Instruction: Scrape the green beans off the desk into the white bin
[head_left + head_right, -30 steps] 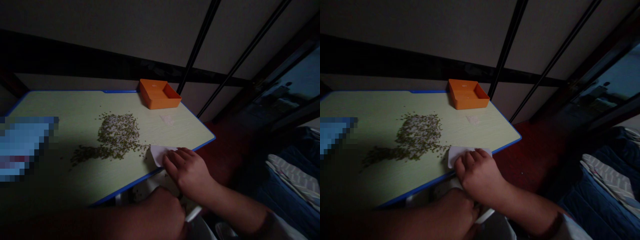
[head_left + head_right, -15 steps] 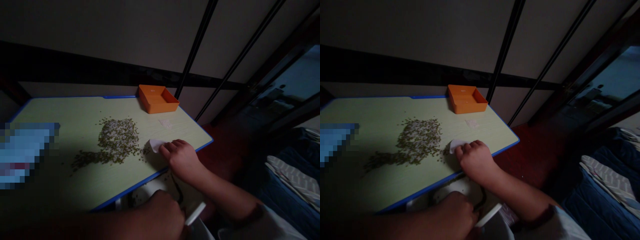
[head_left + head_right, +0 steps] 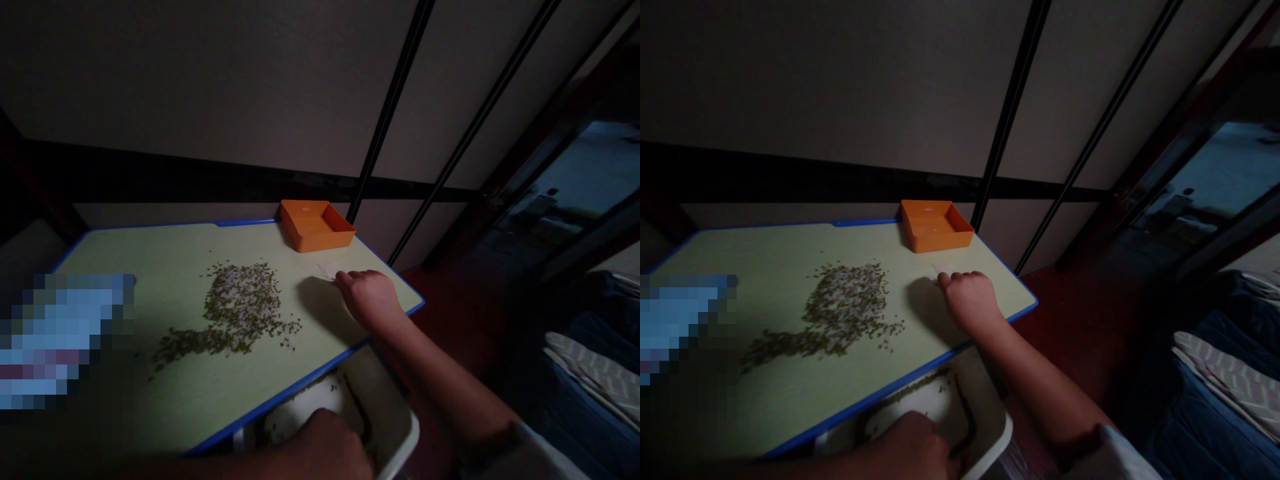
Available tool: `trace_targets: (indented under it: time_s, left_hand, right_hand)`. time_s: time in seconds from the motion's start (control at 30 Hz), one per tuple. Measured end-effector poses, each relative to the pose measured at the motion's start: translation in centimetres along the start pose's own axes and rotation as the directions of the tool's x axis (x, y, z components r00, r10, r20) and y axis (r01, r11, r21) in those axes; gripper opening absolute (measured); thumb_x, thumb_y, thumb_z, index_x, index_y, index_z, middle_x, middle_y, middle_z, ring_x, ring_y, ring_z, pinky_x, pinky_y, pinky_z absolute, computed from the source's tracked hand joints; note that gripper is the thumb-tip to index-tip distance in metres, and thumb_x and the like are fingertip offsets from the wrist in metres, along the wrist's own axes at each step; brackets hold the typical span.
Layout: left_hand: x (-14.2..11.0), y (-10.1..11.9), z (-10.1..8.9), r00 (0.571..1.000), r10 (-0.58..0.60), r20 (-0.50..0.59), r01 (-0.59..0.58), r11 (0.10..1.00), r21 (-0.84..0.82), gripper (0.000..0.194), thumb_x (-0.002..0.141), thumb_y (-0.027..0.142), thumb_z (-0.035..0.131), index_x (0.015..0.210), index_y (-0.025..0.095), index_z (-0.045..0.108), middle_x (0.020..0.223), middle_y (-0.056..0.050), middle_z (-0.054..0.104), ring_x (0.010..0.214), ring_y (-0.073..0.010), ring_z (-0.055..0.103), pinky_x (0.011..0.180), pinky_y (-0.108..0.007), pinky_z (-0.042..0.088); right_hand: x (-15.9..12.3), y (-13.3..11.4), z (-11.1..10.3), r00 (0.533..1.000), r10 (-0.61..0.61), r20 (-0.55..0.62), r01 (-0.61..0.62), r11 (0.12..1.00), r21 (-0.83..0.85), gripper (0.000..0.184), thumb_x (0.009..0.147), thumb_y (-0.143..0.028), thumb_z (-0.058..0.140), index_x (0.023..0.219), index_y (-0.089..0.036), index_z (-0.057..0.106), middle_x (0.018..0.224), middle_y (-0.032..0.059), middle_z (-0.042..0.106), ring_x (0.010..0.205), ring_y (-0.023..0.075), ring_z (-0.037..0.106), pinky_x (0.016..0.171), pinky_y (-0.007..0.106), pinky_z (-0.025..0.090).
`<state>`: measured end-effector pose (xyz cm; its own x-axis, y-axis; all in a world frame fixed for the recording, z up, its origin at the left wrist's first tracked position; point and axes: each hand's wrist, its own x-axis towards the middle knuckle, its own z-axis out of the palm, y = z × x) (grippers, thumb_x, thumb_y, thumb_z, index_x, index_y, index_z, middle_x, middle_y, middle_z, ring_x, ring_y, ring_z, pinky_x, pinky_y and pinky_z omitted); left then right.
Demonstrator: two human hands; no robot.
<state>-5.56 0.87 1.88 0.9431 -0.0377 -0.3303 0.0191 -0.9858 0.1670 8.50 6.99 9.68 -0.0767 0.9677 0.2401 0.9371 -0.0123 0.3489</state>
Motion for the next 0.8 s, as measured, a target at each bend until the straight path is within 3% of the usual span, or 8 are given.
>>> trace_targets:
  time_s: [0.07, 0.2, 0.3, 0.4, 0.5, 0.6, 0.7, 0.8]
  left_hand:
    - [0.0, 0.1, 0.2, 1.000, 0.005, 0.004, -0.005, 1.000, -0.008, 0.013, 0.078, 0.012, 0.058, 0.080, 0.015, 0.071, 0.071, -0.008, 0.071, 0.062, -0.0252, 0.069, 0.042, -0.027, 0.039]
    - [0.2, 0.1, 0.7, 1.000, 0.004, -0.010, -0.004, 0.999, -0.045, 0.014, 0.078, 0.011, 0.057, 0.081, 0.013, 0.070, 0.072, -0.010, 0.071, 0.065, -0.0280, 0.068, 0.047, -0.033, 0.045]
    - [0.7, -0.2, 1.4, 1.000, 0.005, -0.016, -0.007, 0.995, -0.104, 0.014, 0.084, 0.017, 0.055, 0.086, 0.013, 0.068, 0.075, -0.008, 0.070, 0.069, -0.0240, 0.068, 0.057, -0.035, 0.051]
    - [1.4, -0.6, 2.3, 1.000, 0.015, -0.026, -0.019, 0.984, -0.179, 0.023, 0.089, 0.031, 0.056, 0.105, 0.015, 0.060, 0.098, -0.005, 0.065, 0.083, -0.0161, 0.063, 0.073, -0.035, 0.053]
    - [1.9, -0.7, 3.1, 0.999, 0.015, -0.032, -0.022, 0.970, -0.242, 0.032, 0.089, 0.035, 0.055, 0.115, 0.017, 0.055, 0.114, -0.007, 0.058, 0.095, -0.0177, 0.060, 0.080, -0.038, 0.051]
    - [2.1, -0.7, 3.5, 1.000, 0.002, -0.022, -0.008, 0.958, -0.287, 0.031, 0.089, 0.034, 0.055, 0.116, 0.019, 0.055, 0.116, -0.007, 0.057, 0.098, -0.0188, 0.059, 0.081, -0.039, 0.051]
    - [2.1, -0.7, 3.5, 1.000, -0.015, -0.018, 0.008, 0.944, -0.330, 0.032, 0.089, 0.035, 0.055, 0.117, 0.019, 0.054, 0.117, -0.008, 0.056, 0.098, -0.0188, 0.059, 0.082, -0.039, 0.050]
    - [1.8, -0.6, 3.3, 0.997, -0.058, -0.046, 0.037, 0.928, -0.371, 0.032, 0.089, 0.035, 0.055, 0.117, 0.019, 0.054, 0.118, -0.008, 0.056, 0.099, -0.0191, 0.058, 0.082, -0.039, 0.050]
  right_hand:
    - [-1.2, 0.0, -0.3, 1.000, 0.005, -0.012, -0.005, 1.000, 0.014, 0.027, 0.094, -0.032, 0.038, 0.089, -0.021, 0.062, 0.076, 0.0049, 0.070, 0.067, 0.0219, 0.066, 0.055, 0.030, 0.036]
    - [-3.0, -1.1, -0.5, 0.994, -0.110, -0.018, 0.111, 0.992, 0.051, 0.026, 0.094, -0.028, 0.037, 0.084, -0.021, 0.061, 0.071, 0.0033, 0.068, 0.065, 0.0205, 0.065, 0.059, 0.031, 0.038]
    - [-2.8, -2.1, -0.5, 0.983, -0.181, -0.008, 0.182, 0.981, 0.068, 0.023, 0.092, -0.023, 0.039, 0.084, -0.019, 0.060, 0.070, 0.0042, 0.068, 0.065, 0.0206, 0.065, 0.058, 0.031, 0.039]
    - [-1.3, -2.7, -0.7, 0.980, -0.194, 0.036, 0.192, 0.979, 0.063, 0.020, 0.089, -0.017, 0.040, 0.089, -0.018, 0.060, 0.072, 0.0069, 0.068, 0.066, 0.0220, 0.067, 0.055, 0.030, 0.041]
    - [1.0, -2.9, -0.6, 0.981, -0.176, 0.083, 0.172, 0.983, 0.057, 0.023, 0.087, -0.013, 0.039, 0.094, -0.017, 0.060, 0.076, 0.0094, 0.070, 0.069, 0.0233, 0.068, 0.054, 0.029, 0.041]
    - [3.2, -2.5, -0.5, 0.988, -0.126, 0.085, 0.121, 0.991, 0.060, 0.027, 0.090, -0.014, 0.035, 0.097, -0.017, 0.061, 0.082, 0.0116, 0.071, 0.073, 0.0241, 0.068, 0.054, 0.029, 0.041]
    - [4.7, -1.0, -0.8, 0.996, -0.073, 0.052, 0.069, 0.995, 0.075, 0.032, 0.094, -0.029, 0.032, 0.101, -0.018, 0.061, 0.081, 0.0131, 0.070, 0.072, 0.0255, 0.067, 0.054, 0.029, 0.039]
    - [5.9, 1.7, -1.2, 0.998, 0.006, -0.066, 0.010, 0.970, 0.242, 0.031, 0.092, -0.036, 0.039, 0.096, -0.016, 0.062, 0.077, 0.0112, 0.068, 0.067, 0.0213, 0.062, 0.055, 0.028, 0.035]
